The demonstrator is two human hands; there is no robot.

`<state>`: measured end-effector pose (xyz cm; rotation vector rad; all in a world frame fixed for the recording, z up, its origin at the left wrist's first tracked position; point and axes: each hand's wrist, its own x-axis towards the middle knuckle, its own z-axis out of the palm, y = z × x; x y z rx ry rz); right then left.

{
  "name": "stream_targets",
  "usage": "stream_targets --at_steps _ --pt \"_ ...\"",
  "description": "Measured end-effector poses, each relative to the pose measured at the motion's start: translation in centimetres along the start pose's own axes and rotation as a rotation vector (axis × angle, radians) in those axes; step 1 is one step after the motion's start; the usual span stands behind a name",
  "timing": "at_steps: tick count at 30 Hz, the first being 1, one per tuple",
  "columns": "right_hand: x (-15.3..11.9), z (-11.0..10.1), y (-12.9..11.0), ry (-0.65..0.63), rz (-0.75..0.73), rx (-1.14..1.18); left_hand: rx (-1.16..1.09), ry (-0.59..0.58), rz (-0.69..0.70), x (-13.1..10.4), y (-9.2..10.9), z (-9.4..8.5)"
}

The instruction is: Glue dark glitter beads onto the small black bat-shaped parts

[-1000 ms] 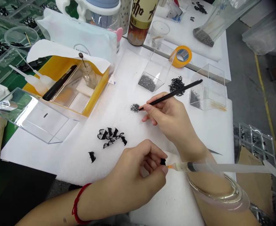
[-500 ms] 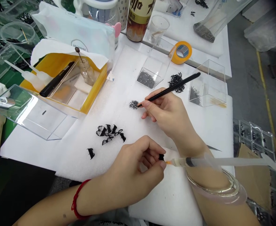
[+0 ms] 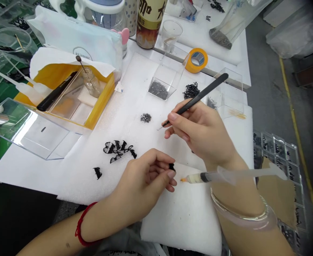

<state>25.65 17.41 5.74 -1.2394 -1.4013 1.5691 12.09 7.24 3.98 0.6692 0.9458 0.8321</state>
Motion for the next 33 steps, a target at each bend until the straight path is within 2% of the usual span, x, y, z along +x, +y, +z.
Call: stream_targets --at_steps 5,10,13,16,27,33 --pt "-3.1 -2.2 -0.1 -0.011 0.171 0.198 -0.005 0.084 -0.031 0.3 0.4 0.0" --pt "-4.4 -2.6 1.0 -0.107 0.292 0.287 0.073 0.106 -0.023 0.1 0.6 0.0" --pt "-4.2 -2.4 1.2 -0.141 0.285 0.332 0.100 0.128 -0.013 0.1 0.7 0.1" --pt "-4.1 -2.2 1.1 -0.120 0.254 0.353 0.137 0.145 -0.010 0.1 0.8 0.3" --pt "-4.6 -2.8 2.1 -0.196 0.086 0.218 0.213 0.170 0.029 0.1 0.8 0.6" --pt "-4.8 -2.9 2.1 -0.204 0.042 0.153 0.212 0.189 0.030 0.1 1.0 0.7"
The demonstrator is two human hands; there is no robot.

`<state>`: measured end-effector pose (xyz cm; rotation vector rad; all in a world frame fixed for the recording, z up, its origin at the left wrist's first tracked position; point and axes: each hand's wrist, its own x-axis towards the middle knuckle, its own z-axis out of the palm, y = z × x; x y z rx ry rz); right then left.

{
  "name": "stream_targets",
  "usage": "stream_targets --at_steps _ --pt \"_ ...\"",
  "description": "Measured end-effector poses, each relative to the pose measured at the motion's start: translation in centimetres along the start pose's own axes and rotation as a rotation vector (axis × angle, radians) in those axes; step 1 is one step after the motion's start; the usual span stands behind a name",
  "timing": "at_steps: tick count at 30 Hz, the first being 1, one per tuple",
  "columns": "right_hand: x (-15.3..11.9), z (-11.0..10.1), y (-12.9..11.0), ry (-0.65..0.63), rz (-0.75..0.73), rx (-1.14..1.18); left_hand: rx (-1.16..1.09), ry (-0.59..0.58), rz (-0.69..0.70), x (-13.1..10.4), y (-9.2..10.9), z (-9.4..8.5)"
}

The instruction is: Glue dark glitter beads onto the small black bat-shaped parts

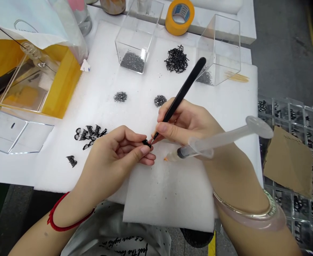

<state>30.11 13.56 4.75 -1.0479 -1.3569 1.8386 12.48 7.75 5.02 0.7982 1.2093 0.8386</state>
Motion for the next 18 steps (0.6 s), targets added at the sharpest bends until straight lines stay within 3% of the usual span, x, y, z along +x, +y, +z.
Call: stream_targets --at_steps 18 --pt "0.05 0.22 -0.08 0.039 0.055 0.079 0.046 -0.026 0.052 -0.13 -0.30 -0.19"
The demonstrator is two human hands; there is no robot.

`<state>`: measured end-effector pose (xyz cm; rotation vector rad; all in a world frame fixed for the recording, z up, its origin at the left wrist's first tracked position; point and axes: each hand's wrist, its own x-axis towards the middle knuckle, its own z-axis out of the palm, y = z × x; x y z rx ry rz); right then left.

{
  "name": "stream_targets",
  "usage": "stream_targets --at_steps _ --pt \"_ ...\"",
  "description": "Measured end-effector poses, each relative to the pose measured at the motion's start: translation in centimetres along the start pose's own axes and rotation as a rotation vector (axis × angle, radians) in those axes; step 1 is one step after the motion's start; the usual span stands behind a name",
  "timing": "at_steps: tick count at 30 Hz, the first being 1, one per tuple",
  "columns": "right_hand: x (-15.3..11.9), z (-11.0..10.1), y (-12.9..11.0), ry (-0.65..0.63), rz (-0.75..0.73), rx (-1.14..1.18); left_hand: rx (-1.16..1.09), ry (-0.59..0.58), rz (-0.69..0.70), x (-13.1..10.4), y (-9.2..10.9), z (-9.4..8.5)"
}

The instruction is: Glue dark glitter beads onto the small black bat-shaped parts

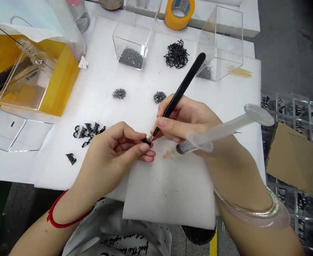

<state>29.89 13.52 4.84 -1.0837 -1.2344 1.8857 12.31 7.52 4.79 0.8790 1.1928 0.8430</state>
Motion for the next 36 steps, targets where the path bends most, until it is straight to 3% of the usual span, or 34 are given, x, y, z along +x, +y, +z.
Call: stream_targets --at_steps 11,23,31,34,36 --pt "0.1 0.2 -0.2 -0.006 0.021 0.049 0.009 0.008 0.017 0.0 -0.1 0.0" --pt "-0.2 0.1 0.0 -0.004 -0.028 -0.098 0.008 0.012 0.006 -0.1 0.0 0.1" --pt "-0.1 0.5 -0.3 0.013 -0.002 0.058 -0.018 -0.003 0.022 0.2 -0.4 0.0" --pt "-0.2 0.4 -0.7 0.113 0.061 0.118 -0.002 0.030 0.040 -1.0 0.2 -0.2" --pt "-0.2 0.3 -0.8 0.234 0.098 0.112 0.110 0.169 0.094 -2.5 0.8 -0.5"
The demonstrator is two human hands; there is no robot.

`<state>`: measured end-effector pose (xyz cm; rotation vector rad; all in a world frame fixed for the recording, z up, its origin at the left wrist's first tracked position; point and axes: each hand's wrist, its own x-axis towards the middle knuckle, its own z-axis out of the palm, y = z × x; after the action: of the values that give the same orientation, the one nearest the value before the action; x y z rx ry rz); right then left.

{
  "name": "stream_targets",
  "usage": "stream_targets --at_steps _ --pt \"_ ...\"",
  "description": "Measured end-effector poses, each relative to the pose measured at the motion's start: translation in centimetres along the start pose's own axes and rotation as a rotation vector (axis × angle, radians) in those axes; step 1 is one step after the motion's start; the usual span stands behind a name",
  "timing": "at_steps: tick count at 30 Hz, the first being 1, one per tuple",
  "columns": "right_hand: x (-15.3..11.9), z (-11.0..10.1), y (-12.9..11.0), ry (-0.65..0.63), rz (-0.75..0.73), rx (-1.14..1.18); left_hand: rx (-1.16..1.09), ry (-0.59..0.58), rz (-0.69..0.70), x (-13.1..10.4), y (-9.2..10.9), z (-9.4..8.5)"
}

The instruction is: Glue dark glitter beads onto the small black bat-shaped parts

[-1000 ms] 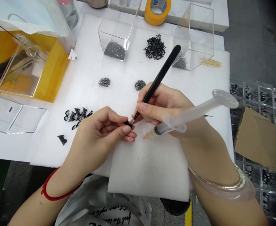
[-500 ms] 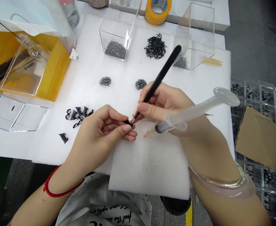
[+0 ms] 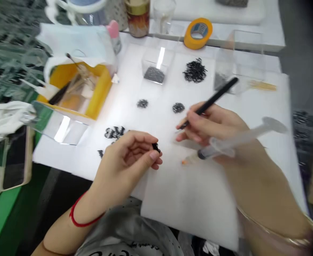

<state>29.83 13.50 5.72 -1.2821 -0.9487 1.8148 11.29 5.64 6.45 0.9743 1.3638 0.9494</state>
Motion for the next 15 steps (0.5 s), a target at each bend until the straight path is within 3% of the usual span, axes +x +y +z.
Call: stream_targets --at_steps 1,4,6,9,11,15 --pt "0.1 -0.1 -0.1 0.068 -0.038 -0.004 0.105 0.123 0.049 -0.8 0.3 -0.5" --pt "0.3 0.0 -0.1 0.156 0.054 -0.035 0.433 0.591 0.155 -2.8 0.4 -2.6" --pt "0.4 0.1 -0.2 0.165 0.117 -0.035 0.494 0.747 0.113 -3.5 -0.2 -4.6" --pt "0.3 0.3 -0.2 0.178 0.141 -0.050 0.667 0.723 0.037 -3.5 -1.6 -7.6" --pt "0.3 0.2 0.0 0.196 0.100 -0.077 0.834 0.638 -0.030 -3.3 -2.3 -9.0" --pt "0.6 -0.1 0.4 0.208 -0.008 -0.111 1.035 0.478 0.003 -2.8 -2.2 -9.9"
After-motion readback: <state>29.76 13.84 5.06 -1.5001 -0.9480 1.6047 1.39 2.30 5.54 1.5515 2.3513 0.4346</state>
